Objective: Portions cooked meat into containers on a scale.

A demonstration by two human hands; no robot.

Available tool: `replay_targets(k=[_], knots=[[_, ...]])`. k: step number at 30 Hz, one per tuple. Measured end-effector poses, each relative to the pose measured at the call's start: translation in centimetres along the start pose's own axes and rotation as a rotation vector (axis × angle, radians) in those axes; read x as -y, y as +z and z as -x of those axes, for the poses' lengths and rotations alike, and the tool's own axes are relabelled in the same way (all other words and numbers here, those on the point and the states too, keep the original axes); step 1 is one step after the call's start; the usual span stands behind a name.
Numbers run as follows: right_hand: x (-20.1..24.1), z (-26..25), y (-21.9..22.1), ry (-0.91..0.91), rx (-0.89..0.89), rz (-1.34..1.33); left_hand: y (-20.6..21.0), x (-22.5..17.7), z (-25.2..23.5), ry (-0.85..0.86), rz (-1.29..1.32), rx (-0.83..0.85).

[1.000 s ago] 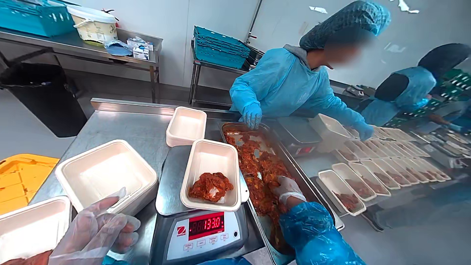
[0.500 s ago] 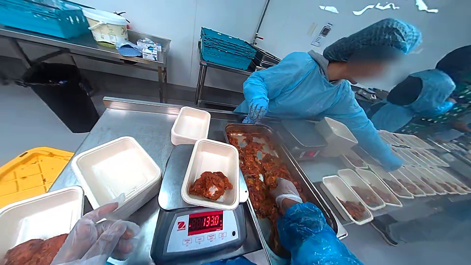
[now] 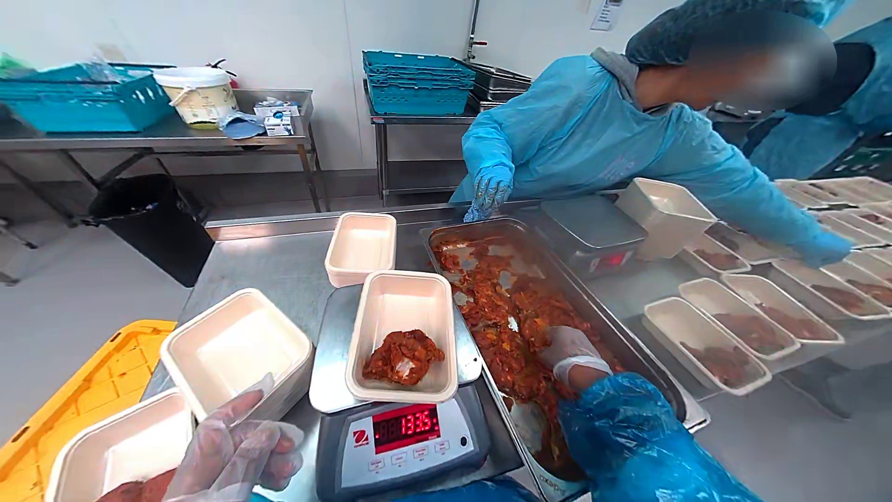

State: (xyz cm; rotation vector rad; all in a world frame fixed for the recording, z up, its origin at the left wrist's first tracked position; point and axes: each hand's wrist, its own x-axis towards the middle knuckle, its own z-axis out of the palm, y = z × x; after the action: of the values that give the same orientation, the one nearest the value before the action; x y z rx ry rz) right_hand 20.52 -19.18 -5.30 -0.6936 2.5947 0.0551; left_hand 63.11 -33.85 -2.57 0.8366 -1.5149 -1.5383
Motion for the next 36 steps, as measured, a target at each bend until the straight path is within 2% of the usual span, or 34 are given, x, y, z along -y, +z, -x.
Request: replay_targets(k=[6, 13, 17, 22, 29, 36], knots=[[-0.2, 0.5, 0.3, -0.037, 0.024, 0.051, 1.0, 0.4, -0.3, -0.005, 0.024, -0.096], [0.4, 1.6, 0.2, -0.017, 0.064, 0.111, 0.6, 1.5, -0.6, 0.050, 0.050, -0.085], [-0.7, 1.1, 0.5, -0.034, 0.033, 0.046, 1.2, 1.7, -0.6, 0.025, 0.064, -0.098], [-2.7, 1.6, 1.1, -0.016, -0.035, -0.120, 1.4, 1.4, -0.7, -0.003, 0.036, -0.073], [-3.3, 1.2, 0.6, 0.019, -0.013, -0.064, 1.2, 0.9, -1.4, -0.048, -0.008, 0.013], [-2.3, 0.7, 1.2, 0.082, -0.027, -0.046, 0.8, 1.0, -1.5, -0.064, 0.014, -0.001]])
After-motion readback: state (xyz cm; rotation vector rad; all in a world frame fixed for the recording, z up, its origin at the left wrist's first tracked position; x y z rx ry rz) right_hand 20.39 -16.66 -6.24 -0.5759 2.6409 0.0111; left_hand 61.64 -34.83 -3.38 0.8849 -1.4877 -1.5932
